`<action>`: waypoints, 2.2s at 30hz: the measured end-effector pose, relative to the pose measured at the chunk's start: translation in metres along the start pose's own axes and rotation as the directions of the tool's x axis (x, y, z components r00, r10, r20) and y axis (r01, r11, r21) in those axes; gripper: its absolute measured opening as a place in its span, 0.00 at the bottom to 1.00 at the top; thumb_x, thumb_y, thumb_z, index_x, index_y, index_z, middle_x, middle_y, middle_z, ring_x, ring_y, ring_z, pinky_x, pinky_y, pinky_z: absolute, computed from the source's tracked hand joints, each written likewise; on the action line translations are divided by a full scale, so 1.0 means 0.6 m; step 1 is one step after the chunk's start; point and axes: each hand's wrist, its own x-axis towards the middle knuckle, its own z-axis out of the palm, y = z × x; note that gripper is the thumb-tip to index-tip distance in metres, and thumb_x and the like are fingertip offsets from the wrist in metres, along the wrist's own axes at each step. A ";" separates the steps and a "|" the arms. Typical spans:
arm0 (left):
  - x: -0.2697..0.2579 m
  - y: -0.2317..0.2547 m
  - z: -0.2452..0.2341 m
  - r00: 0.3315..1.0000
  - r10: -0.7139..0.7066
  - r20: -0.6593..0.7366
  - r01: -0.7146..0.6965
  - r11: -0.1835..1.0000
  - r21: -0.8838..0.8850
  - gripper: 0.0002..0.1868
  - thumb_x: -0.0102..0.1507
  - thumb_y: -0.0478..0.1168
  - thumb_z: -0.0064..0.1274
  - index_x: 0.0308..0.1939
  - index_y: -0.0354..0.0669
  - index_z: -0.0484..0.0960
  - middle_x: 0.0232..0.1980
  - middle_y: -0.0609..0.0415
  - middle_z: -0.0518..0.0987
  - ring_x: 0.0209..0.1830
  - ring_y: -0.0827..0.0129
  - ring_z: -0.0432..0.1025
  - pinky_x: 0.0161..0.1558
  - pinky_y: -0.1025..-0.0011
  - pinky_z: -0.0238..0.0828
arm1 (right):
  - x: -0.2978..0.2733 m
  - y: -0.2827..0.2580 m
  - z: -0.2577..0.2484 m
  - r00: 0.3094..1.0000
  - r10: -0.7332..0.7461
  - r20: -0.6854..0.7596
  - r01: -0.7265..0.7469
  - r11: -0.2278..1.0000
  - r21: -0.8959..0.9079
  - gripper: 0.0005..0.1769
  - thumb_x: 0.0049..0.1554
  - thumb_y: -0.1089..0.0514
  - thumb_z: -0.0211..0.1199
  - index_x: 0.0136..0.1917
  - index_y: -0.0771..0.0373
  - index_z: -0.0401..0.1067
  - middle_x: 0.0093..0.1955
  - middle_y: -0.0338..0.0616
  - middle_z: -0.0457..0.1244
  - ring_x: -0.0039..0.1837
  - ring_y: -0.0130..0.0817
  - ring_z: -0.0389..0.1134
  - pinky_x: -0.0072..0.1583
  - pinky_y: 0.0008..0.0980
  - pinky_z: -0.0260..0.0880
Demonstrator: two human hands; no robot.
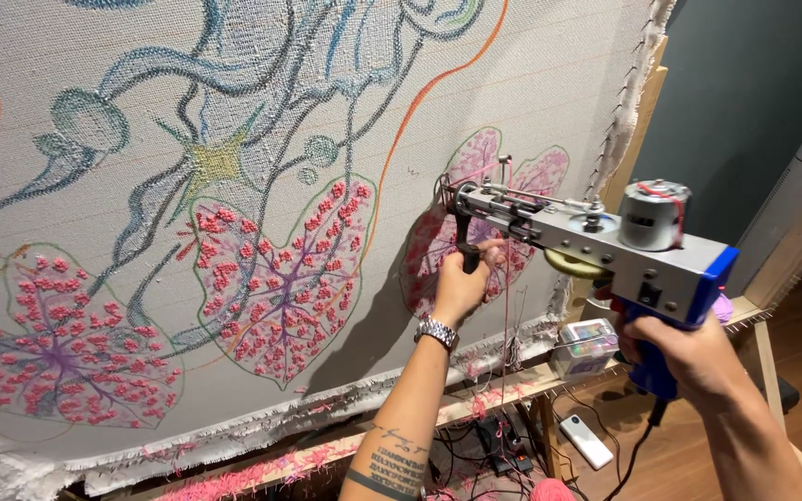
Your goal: Using a tufting gun to create a patterned rug on a large canvas frame.
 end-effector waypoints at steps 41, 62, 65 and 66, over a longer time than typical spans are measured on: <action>0.066 -0.022 -0.028 0.998 0.017 0.065 -0.011 0.996 -0.093 0.14 0.69 0.37 0.49 0.56 0.34 0.80 0.49 0.50 0.86 0.52 0.70 0.78 0.58 0.70 0.71 | 0.015 0.003 0.047 0.999 -0.005 -0.051 0.009 0.996 0.083 0.10 0.50 0.66 0.61 0.46 0.73 0.70 0.34 0.48 0.62 0.31 0.36 0.61 0.33 0.36 0.63; -0.023 0.149 0.057 0.985 -0.106 0.139 0.092 0.991 0.101 0.09 0.64 0.41 0.58 0.40 0.40 0.88 0.23 0.66 0.74 0.16 0.85 0.57 0.18 0.77 0.49 | -0.007 0.035 -0.138 1.000 -0.028 -0.001 0.027 0.964 0.265 0.14 0.49 0.66 0.58 0.47 0.76 0.63 0.31 0.49 0.56 0.32 0.38 0.56 0.34 0.40 0.57; -0.029 0.151 0.055 0.984 -0.130 0.119 0.111 0.981 0.161 0.08 0.62 0.40 0.59 0.38 0.39 0.88 0.22 0.64 0.73 0.16 0.83 0.58 0.19 0.76 0.50 | -0.005 0.034 -0.132 0.999 0.014 -0.032 -0.006 0.972 0.235 0.13 0.48 0.66 0.58 0.45 0.77 0.62 0.30 0.50 0.57 0.31 0.38 0.57 0.34 0.40 0.58; -0.032 0.151 0.054 0.980 -0.169 0.103 0.146 0.969 0.200 0.07 0.62 0.39 0.60 0.37 0.38 0.88 0.21 0.61 0.73 0.16 0.81 0.59 0.19 0.75 0.51 | -0.005 0.031 -0.126 0.997 0.044 -0.063 -0.029 0.976 0.217 0.12 0.48 0.66 0.58 0.43 0.77 0.61 0.30 0.51 0.57 0.31 0.38 0.57 0.34 0.40 0.59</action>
